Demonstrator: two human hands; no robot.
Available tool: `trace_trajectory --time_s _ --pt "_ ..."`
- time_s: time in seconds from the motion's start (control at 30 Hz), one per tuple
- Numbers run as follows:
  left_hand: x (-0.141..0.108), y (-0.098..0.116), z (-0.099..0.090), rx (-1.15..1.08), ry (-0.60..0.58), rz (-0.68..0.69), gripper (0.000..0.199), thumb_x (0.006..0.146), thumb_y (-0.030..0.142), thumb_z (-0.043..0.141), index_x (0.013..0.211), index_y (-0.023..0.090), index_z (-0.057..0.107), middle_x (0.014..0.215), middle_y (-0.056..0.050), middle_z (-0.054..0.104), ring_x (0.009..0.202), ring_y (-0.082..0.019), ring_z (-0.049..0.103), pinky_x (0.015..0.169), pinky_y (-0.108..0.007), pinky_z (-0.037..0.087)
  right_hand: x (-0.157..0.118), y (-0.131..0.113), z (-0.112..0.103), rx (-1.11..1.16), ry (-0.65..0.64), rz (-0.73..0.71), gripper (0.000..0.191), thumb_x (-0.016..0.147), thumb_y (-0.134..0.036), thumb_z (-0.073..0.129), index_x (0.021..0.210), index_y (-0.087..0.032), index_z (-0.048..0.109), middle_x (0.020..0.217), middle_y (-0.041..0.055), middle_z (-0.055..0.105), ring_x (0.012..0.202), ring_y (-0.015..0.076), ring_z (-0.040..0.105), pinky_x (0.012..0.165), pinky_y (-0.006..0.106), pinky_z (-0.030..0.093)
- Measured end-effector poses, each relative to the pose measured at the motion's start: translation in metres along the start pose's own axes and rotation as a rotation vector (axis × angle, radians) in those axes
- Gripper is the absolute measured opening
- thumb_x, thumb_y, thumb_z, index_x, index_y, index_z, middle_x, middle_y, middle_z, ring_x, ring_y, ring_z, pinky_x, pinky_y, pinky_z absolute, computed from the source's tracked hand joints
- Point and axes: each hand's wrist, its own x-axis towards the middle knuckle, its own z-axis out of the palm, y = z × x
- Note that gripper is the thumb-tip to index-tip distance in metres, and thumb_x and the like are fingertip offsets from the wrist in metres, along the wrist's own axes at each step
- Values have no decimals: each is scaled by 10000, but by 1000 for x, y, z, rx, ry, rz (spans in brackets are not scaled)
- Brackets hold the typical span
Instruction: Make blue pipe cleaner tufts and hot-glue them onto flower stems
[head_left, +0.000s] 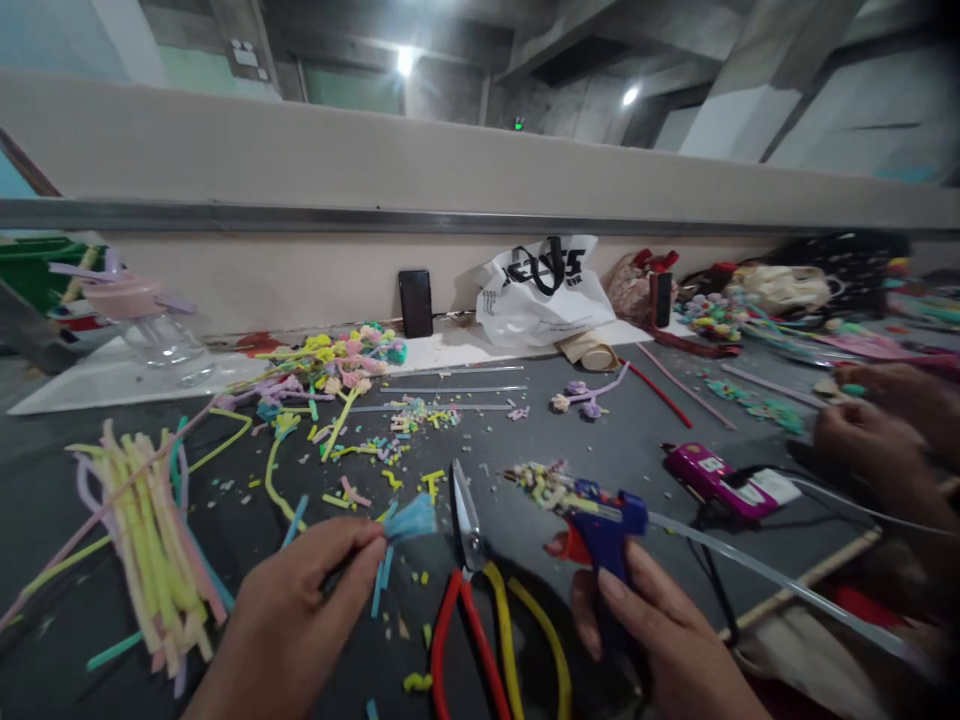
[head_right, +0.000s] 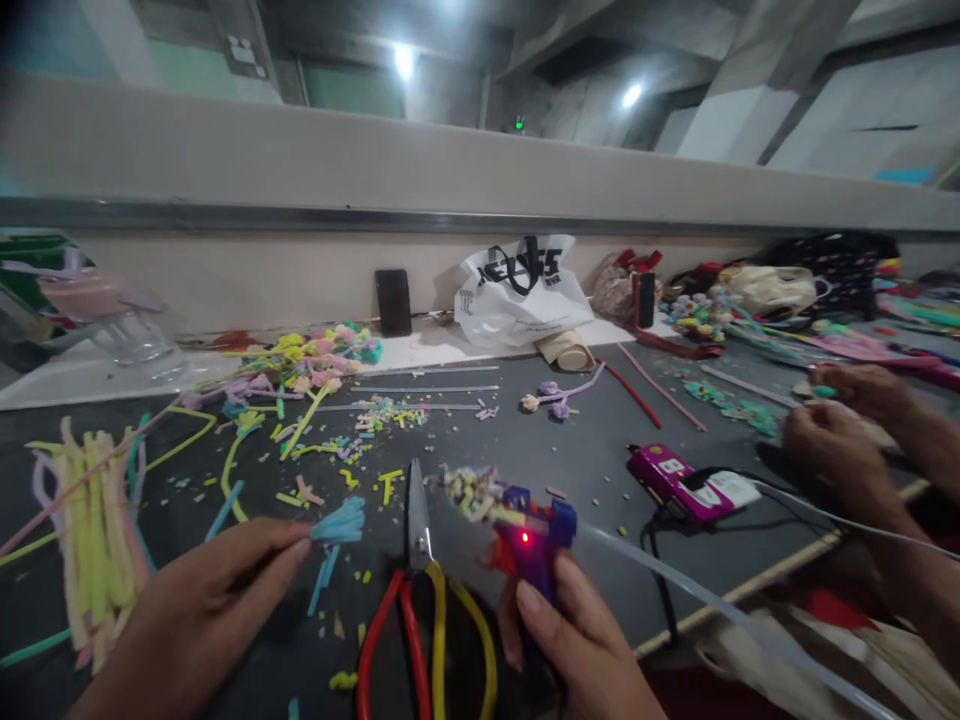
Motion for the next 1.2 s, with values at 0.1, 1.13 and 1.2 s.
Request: trace_trajectory --time_s 0.1,1.13,1.2 --pt "4 9 -5 -281 -110 -351 158 738 361 593 692 212 624 589 7 626 475 -121 539 459 -200 396 12 -5 10 213 -20 104 306 795 -401 594 992 -169 621 569 -4 615 502 93 529 448 151 397" --pt "6 -10 7 -984 -396 -671 336 719 413 604 568 154 451 484 75 449 292 11 236 326 -167 96 53 -42 5 -657 -202 122 256 717 -436 608 781 -189 633 486 -36 537 372 72 421 392 191 316" --pt "5 -9 11 -956 -387 -665 335 721 417 592 563 159 446 465 81 432 291 5 232 326 -169 110 39 -30 35 -461 -277 91 238 735 -409 597 862 -210 619 576 -30 545 458 88 456 453 205 360"
